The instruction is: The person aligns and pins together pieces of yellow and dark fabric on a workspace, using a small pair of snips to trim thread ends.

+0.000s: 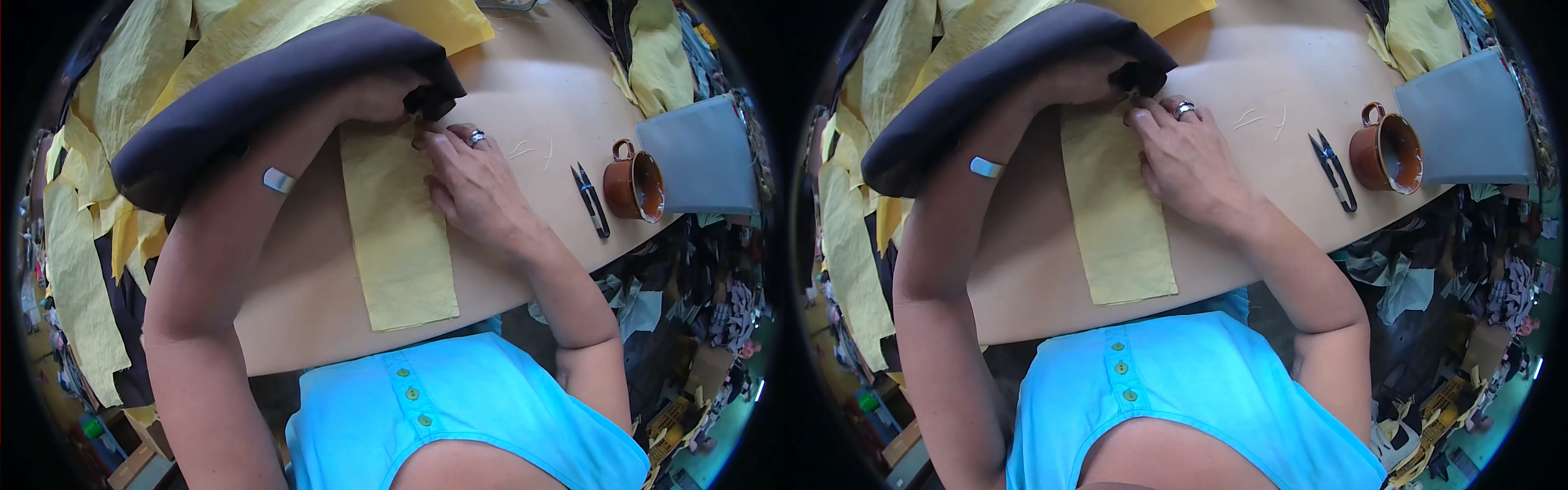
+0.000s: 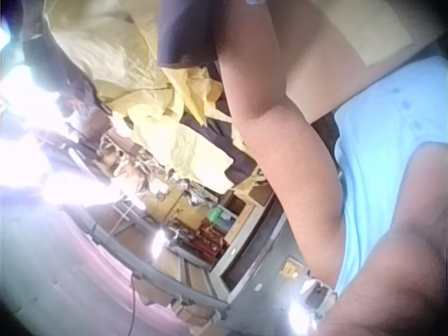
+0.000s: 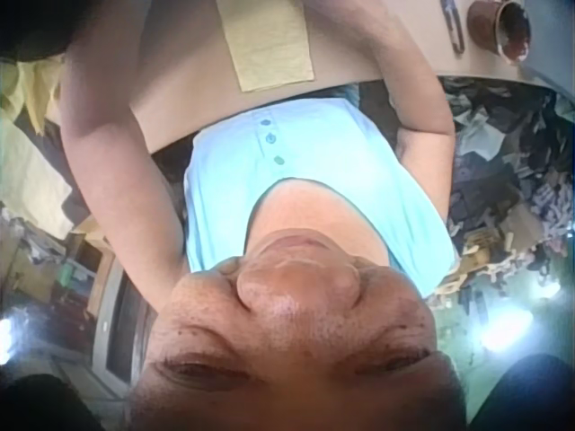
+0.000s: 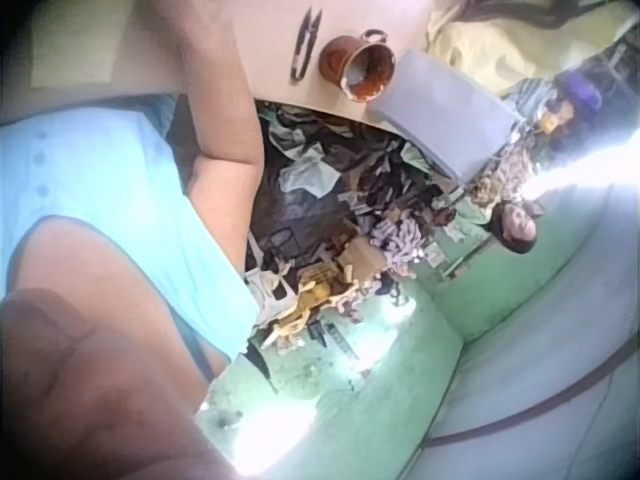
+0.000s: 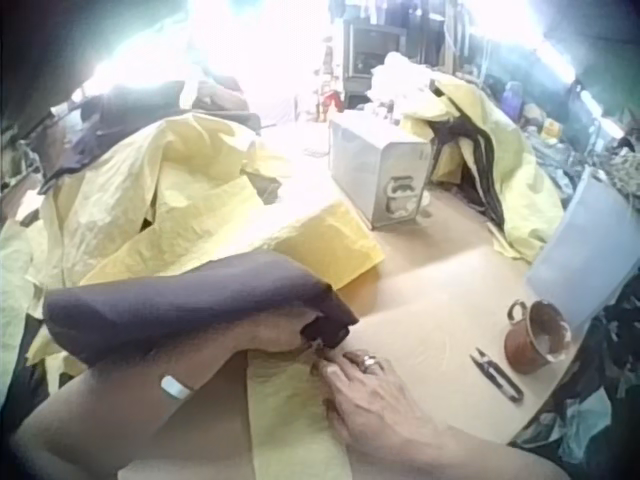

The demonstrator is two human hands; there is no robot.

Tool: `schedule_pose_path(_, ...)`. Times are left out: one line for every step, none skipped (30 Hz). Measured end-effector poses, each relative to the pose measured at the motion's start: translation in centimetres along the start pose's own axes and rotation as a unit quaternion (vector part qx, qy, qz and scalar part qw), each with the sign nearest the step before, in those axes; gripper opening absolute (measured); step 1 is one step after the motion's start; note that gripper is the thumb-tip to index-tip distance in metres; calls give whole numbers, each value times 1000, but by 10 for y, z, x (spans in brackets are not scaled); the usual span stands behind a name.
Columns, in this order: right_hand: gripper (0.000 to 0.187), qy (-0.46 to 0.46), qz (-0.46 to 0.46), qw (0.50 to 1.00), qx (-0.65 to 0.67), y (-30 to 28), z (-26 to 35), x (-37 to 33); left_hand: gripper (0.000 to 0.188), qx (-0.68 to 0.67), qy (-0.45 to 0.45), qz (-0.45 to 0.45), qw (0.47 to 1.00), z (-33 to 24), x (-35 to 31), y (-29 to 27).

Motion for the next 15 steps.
schedule_pose_path(39, 2, 13, 1000, -2, 1, -2, 0, 23, -9, -20, 36, 999, -4, 3, -8)
schedule_pose_path(39, 10, 25, 1000, 1, 0, -3, -3, 23, -17, -39, 71, 997, -8, 5, -13)
schedule_pose_path(39, 22, 40, 999, -2, -3, -5, -8, 24, -30, -53, 103, 993, -12, 8, -10)
schedule_pose_path(39, 35, 54, 998, -5, -8, -8, -13, 22, -30, -45, 95, 994, -15, 8, -8)
schedule_pose_path(40, 48, 27, 998, -10, -21, -15, -18, 21, -30, -35, 87, 995, -15, 4, -8)
schedule_pose_path(41, 29, -10, 1000, -2, -46, -9, -17, 19, -11, -54, 76, 996, -17, -17, -30)
schedule_pose_path(42, 44, -30, 998, -14, -60, -27, -26, 19, -30, -52, 80, 995, -16, -14, -20)
schedule_pose_path(43, 82, -35, 994, -61, -76, -49, -37, 18, -50, -51, 86, 994, -15, -11, -14)
schedule_pose_path(44, 112, -47, 987, -102, -100, -66, -46, 17, -59, -56, 92, 992, -17, -10, -18)
schedule_pose_path(45, 142, -25, 975, -170, -118, -81, -55, 17, -67, -59, 98, 991, -17, -8, -20)
schedule_pose_path(45, 168, -6, 958, -234, -134, -93, -64, 16, -70, -67, 104, 990, -18, -9, -24)
schedule_pose_path(45, 201, 40, 941, -269, -148, -107, -79, 16, -78, -65, 107, 989, -22, -2, -26)
schedule_pose_path(45, 230, 85, 924, -293, -152, -121, -92, 16, -73, -85, 110, 988, -22, -1, -27)
schedule_pose_path(47, 256, 131, 914, -285, -154, -134, -102, 16, -67, -105, 113, 986, -21, 0, -28)
schedule_pose_path(48, 257, 149, 913, -281, -152, -141, -107, 16, -61, -129, 118, 983, -20, -1, -28)
Point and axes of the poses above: each hand's wrist, its own x-axis towards the middle knuckle, its own y-axis out of the palm, z = x × y, the point moved 6 cm from there along x, towards the middle knuckle, and after that the axes turned 10 degrees about -x, right-handed, at the moved point
